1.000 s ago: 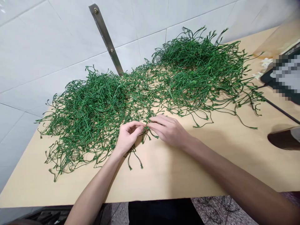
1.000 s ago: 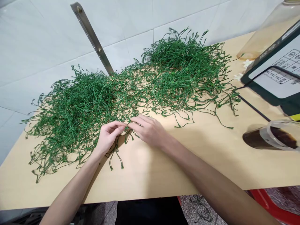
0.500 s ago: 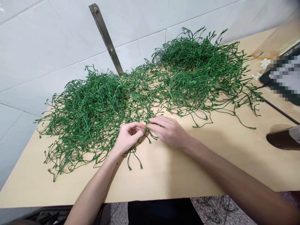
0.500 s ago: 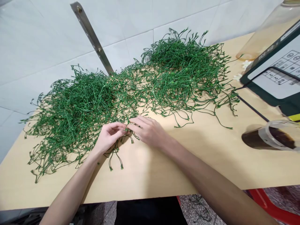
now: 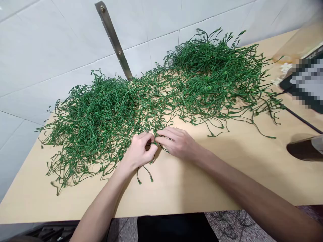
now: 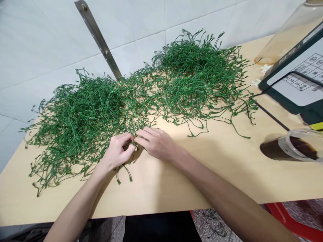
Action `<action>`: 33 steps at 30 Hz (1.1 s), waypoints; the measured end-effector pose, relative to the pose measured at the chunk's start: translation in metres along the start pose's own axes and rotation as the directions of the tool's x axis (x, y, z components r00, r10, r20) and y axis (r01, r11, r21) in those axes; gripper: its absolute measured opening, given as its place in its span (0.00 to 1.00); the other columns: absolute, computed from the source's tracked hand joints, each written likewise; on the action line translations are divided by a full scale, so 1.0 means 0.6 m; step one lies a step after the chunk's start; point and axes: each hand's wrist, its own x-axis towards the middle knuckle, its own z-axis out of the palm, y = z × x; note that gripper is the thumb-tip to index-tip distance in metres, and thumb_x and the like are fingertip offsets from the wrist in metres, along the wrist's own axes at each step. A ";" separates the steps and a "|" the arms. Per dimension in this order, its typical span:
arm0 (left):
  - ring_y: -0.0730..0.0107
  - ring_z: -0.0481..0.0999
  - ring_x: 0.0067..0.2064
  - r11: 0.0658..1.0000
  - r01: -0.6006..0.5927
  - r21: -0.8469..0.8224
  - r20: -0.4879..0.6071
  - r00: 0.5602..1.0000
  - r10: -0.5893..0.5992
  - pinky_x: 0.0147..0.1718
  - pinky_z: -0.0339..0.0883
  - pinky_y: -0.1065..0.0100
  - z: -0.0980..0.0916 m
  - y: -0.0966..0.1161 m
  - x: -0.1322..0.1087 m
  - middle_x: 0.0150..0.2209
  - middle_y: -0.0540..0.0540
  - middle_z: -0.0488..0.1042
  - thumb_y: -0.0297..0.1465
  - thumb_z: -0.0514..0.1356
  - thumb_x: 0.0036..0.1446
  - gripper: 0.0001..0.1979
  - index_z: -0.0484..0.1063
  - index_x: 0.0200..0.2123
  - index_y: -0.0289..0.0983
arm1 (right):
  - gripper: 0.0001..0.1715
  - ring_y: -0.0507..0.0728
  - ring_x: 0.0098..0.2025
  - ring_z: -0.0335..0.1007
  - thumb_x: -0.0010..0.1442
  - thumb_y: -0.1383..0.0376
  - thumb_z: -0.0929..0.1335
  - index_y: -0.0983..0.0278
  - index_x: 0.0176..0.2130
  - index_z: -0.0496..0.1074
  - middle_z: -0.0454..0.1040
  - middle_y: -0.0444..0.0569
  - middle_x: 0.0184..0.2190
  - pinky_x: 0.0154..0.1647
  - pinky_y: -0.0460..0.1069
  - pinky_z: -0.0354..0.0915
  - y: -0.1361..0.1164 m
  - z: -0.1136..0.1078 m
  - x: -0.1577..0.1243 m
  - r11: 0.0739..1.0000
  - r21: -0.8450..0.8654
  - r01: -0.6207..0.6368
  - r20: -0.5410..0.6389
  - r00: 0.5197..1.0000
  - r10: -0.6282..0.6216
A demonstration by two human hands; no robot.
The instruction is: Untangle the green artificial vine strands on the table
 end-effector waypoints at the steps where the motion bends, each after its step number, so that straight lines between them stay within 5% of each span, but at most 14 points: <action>1: 0.74 0.59 0.23 1.000 -0.010 0.010 0.001 1.000 0.010 0.26 0.56 0.71 0.001 0.000 0.000 0.19 0.53 0.61 0.23 0.52 0.46 0.05 0.61 0.21 0.38 | 0.14 0.55 0.36 0.66 0.65 0.73 0.60 0.66 0.38 0.74 0.76 0.52 0.38 0.33 0.48 0.63 0.000 0.000 0.000 1.000 -0.003 0.004 -0.001 1.000 -0.004; 20: 0.79 0.55 0.21 0.975 0.096 -0.202 -0.045 0.993 -0.107 0.23 0.51 0.73 0.006 0.001 0.003 0.17 0.56 0.56 0.24 0.54 0.45 0.08 0.59 0.17 0.36 | 0.16 0.55 0.37 0.65 0.66 0.73 0.57 0.66 0.40 0.72 0.77 0.49 0.37 0.31 0.49 0.59 -0.008 0.000 0.006 0.999 -0.032 0.037 0.017 0.999 -0.036; 27: 0.76 0.67 0.24 0.950 0.127 -0.285 -0.045 0.988 -0.146 0.25 0.58 0.73 0.007 -0.017 -0.002 0.24 0.50 0.74 0.22 0.52 0.50 0.10 0.71 0.23 0.35 | 0.16 0.55 0.36 0.68 0.65 0.75 0.58 0.66 0.41 0.72 0.78 0.50 0.38 0.30 0.49 0.62 0.000 -0.009 0.004 0.999 -0.048 -0.012 -0.031 0.999 0.010; 33: 0.74 0.72 0.28 0.965 0.122 -0.234 -0.074 0.987 -0.142 0.30 0.64 0.71 0.000 -0.014 0.000 0.30 0.48 0.79 0.23 0.54 0.54 0.10 0.76 0.30 0.36 | 0.13 0.56 0.40 0.72 0.64 0.75 0.61 0.66 0.42 0.74 0.78 0.52 0.40 0.36 0.49 0.67 0.009 -0.009 -0.001 0.995 -0.015 -0.094 -0.090 0.992 0.092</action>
